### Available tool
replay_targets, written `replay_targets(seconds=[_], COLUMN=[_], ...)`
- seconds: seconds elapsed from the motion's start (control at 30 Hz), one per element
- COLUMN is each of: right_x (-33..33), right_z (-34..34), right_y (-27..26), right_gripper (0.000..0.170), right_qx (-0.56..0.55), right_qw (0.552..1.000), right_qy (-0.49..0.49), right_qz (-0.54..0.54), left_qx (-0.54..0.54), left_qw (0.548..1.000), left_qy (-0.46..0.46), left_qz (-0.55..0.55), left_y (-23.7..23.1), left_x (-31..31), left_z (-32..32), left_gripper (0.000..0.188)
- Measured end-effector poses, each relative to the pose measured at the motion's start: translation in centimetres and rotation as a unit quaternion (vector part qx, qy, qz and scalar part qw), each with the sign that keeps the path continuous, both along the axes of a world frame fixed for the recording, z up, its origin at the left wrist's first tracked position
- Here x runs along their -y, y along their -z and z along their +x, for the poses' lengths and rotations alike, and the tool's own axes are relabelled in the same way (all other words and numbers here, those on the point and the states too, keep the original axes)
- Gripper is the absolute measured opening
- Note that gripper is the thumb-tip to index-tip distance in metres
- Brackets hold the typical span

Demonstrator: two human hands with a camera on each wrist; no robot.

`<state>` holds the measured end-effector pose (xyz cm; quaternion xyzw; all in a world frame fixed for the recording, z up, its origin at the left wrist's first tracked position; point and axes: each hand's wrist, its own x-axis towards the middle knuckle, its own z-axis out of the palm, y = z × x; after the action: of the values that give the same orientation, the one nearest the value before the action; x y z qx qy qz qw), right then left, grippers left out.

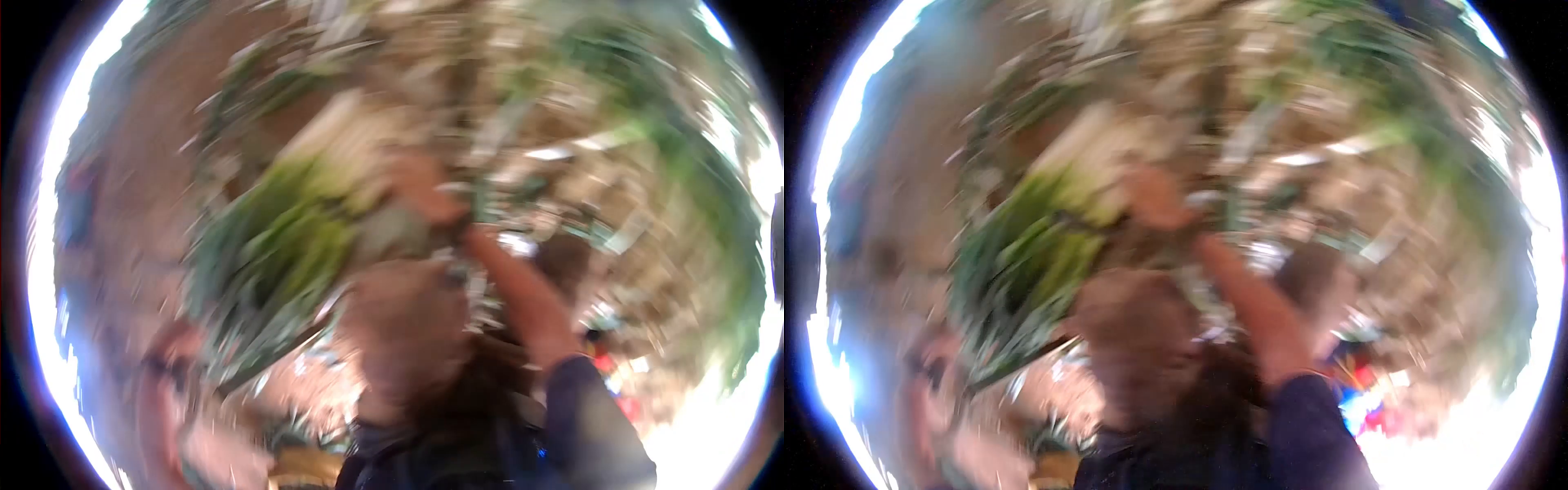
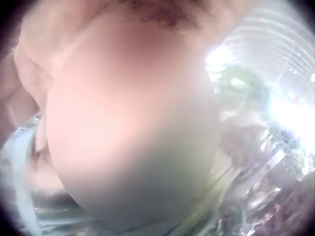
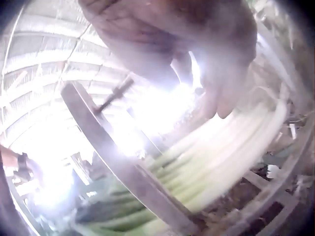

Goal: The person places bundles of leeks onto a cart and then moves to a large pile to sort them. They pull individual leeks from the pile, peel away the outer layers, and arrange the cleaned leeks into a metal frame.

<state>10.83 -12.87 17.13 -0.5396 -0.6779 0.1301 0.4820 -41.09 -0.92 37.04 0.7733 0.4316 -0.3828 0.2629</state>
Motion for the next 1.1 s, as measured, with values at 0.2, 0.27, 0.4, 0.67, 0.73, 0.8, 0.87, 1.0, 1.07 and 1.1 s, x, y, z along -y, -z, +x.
replay_targets(seconds=[0.2, 0.27, 0.4, 0.67, 0.73, 0.8, 0.87, 1.0, 1.07, 1.1], right_x=[2.1, 6.0, 15.6, 38.4, 44.1, 49.8, 54.5, 60.6, 61.8, 62.7], right_z=[-3.6, -3.5, -1.3, 8.2, 10.4, 10.9, 9.6, 7.7, 6.3, 6.4], right_y=[-18.4, -22.9, -30.7, -28.7, -23.5, -19.7, -15.3, -10.3, -8.9, -8.4], right_gripper=[0.046, 0.048, 0.051, 0.045, 0.042, 0.037, 0.031, 0.028, 0.027, 0.026], right_qx=[-0.188, -0.24, -0.289, -0.236, -0.2, -0.208, -0.225, -0.247, -0.379, -0.4], right_qw=[0.974, 0.964, 0.953, 0.956, 0.916, 0.86, 0.813, 0.763, 0.742, 0.715], right_qy=[0.125, 0.096, 0.022, 0.171, 0.331, 0.427, 0.501, 0.548, 0.543, 0.552], right_qz=[0.025, 0.055, 0.084, 0.037, -0.111, -0.186, -0.19, -0.238, -0.104, -0.155], left_qx=[0.112, 0.257, 0.321, 0.42, 0.42, 0.416, 0.433, 0.432, 0.436, 0.448], left_qw=[0.955, 0.9, 0.92, 0.853, 0.854, 0.856, 0.832, 0.801, 0.783, 0.768], left_qy=[0.006, 0.08, -0.221, 0.297, 0.278, 0.255, 0.263, 0.298, 0.328, 0.333], left_qz=[0.273, 0.341, 0.03, -0.084, -0.129, -0.17, -0.225, -0.289, -0.299, -0.313], left_y=[-7.0, -10.0, -17.5, -17.7, -16.8, -15.5, -14.2, -11.7, -10.0, -9.2], left_x=[-4.9, -4.5, 8.1, 24.0, 26.3, 28.1, 29.6, 32.9, 34.0, 34.4], left_z=[1.3, 4.5, 22.3, 40.5, 43.1, 45.3, 47.5, 52.2, 54.1, 55.0], left_gripper=[0.041, 0.044, 0.046, 0.031, 0.03, 0.029, 0.026, 0.024, 0.024, 0.023])
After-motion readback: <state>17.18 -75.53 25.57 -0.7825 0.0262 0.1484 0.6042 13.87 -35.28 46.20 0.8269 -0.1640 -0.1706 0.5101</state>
